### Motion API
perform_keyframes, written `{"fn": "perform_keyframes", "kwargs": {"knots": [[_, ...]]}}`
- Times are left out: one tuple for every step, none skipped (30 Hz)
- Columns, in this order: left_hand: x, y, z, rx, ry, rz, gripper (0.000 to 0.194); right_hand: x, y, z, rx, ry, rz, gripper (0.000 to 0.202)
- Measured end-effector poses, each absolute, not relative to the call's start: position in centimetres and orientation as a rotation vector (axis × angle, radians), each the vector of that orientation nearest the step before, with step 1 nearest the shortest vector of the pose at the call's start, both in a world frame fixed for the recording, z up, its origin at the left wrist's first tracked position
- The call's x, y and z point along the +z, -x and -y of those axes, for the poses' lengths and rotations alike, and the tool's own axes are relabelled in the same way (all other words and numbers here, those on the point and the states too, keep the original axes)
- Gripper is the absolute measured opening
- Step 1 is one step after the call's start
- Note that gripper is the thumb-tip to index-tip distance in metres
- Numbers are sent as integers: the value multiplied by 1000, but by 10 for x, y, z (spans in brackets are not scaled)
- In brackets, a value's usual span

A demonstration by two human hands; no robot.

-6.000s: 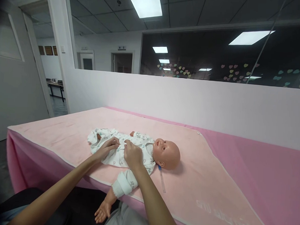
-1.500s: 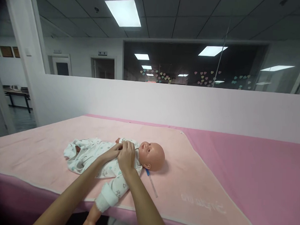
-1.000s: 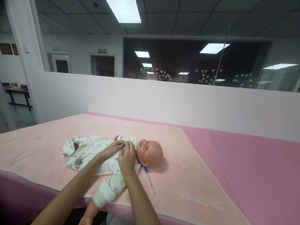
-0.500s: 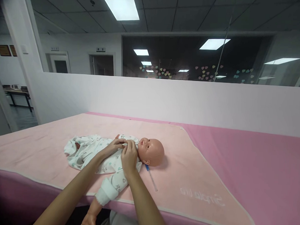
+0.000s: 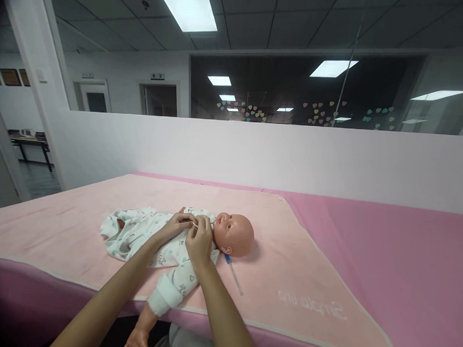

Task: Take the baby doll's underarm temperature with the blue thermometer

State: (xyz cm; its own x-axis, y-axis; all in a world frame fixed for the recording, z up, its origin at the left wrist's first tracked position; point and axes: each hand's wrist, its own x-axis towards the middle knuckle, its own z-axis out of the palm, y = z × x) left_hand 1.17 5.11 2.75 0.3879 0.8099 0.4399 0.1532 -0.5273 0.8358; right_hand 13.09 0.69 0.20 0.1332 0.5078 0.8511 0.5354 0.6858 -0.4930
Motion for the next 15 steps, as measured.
{"fn": "perform_keyframes", "kwargs": {"knots": [[27, -12, -51, 1171, -1915, -839, 12, 2, -131, -7, -22, 905, 1495, 20], [27, -12, -51, 1184, -1900, -848, 11, 2, -131, -8, -20, 909, 1491, 20], [27, -12, -51, 1192, -1884, -849, 11, 2, -131, -8, -19, 915, 1489, 21], [27, -12, -50, 1198, -1865, -844, 11, 1, -131, -8, -20, 924, 1488, 23], [26, -13, -50, 1202, -1844, -831, 12, 1, -131, -9, -22, 933, 1489, 24], [26, -13, -50, 1205, -1820, -815, 12, 1, -131, -9, -24, 942, 1491, 25], [26, -13, -50, 1210, -1795, -800, 13, 0, -131, -9, -27, 950, 1493, 26], [26, -12, -50, 1219, -1764, -789, 14, -1, -131, -10, -29, 956, 1496, 26], [27, -11, -50, 1232, -1723, -782, 15, -1, -131, -10, -29, 962, 1501, 27], [27, -9, -51, 1255, -1666, -779, 17, -2, -132, -10, -28, 967, 1507, 28], [28, -6, -51, 1286, -1598, -779, 19, -3, -132, -11, -24, 974, 1514, 29], [29, -2, -52, 1325, -1523, -778, 20, -3, -132, -11, -19, 982, 1519, 30], [30, 2, -53, 1363, -1456, -775, 21, -4, -133, -12, -16, 991, 1523, 31], [30, 6, -54, 1395, -1408, -770, 21, -4, -133, -12, -15, 1001, 1526, 31], [30, 10, -54, 1417, -1385, -768, 21, -4, -133, -13, -18, 1011, 1530, 30]]}}
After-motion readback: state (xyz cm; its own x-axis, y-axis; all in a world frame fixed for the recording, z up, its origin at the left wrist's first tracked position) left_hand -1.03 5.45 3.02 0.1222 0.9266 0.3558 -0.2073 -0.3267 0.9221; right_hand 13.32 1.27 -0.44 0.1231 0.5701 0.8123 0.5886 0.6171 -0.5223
